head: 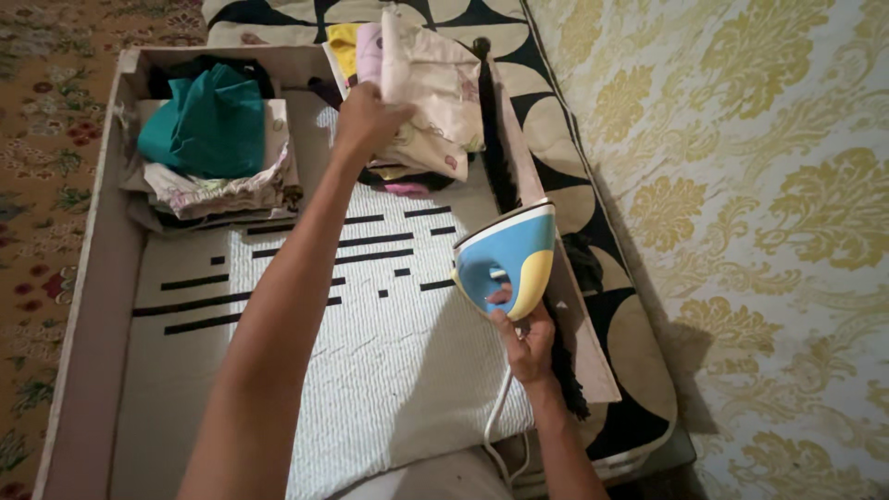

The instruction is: The person irons several pieces of clothing on an ironing board, including a teal garment, a patterned cloth, and a pink shirt. They use a blue and yellow iron to smooth each item, folding and adjusting them as needed before placing them aside.

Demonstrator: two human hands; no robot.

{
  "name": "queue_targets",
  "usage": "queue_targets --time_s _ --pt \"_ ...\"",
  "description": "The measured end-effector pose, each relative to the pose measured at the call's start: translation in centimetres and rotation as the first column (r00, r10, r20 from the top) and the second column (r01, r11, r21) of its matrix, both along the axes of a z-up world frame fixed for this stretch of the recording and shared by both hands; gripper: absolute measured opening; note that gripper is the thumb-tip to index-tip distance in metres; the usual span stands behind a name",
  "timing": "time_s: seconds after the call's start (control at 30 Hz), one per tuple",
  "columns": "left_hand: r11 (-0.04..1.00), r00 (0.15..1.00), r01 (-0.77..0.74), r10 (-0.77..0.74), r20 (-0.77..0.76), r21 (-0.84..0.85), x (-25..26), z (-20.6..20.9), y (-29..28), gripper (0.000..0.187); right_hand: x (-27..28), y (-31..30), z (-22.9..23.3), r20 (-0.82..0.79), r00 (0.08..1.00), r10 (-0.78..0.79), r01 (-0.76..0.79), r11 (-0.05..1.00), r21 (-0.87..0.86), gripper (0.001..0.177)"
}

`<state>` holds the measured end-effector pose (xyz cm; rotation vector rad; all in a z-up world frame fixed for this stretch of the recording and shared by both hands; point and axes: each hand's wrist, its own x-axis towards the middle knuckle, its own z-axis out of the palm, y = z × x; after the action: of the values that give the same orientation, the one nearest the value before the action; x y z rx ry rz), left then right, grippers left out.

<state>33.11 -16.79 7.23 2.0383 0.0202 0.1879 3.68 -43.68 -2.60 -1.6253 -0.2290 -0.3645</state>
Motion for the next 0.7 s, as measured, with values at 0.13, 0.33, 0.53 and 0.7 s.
queue_targets --time_s 0.13,0.33,0.53,0.7 --pt "0.921 0.970 0.242 -0.223 0.096 -0.305 1.1 1.6 -1.0 0.046 -0.1 0.0 0.2 0.017 1.000 0.017 -0.017 1.000 -0.011 0.034" --pt "0.886 0.966 0.225 -0.257 -0.025 -0.406 -5.9 9.4 2.0 0.070 0.0 0.1 0.3 0.012 0.999 0.039 -0.040 0.999 0.032 0.037" --pt "0.944 0.963 0.264 -0.244 0.116 -0.197 -16.0 13.6 10.1 0.057 0.1 -0.1 0.0 0.010 1.000 -0.003 0.003 1.000 -0.028 0.038" --pt "0.984 0.983 0.156 -0.163 -0.081 -0.088 -22.6 12.3 12.8 0.048 0.3 0.1 -0.1 0.036 0.999 -0.026 0.027 0.999 -0.036 0.040"
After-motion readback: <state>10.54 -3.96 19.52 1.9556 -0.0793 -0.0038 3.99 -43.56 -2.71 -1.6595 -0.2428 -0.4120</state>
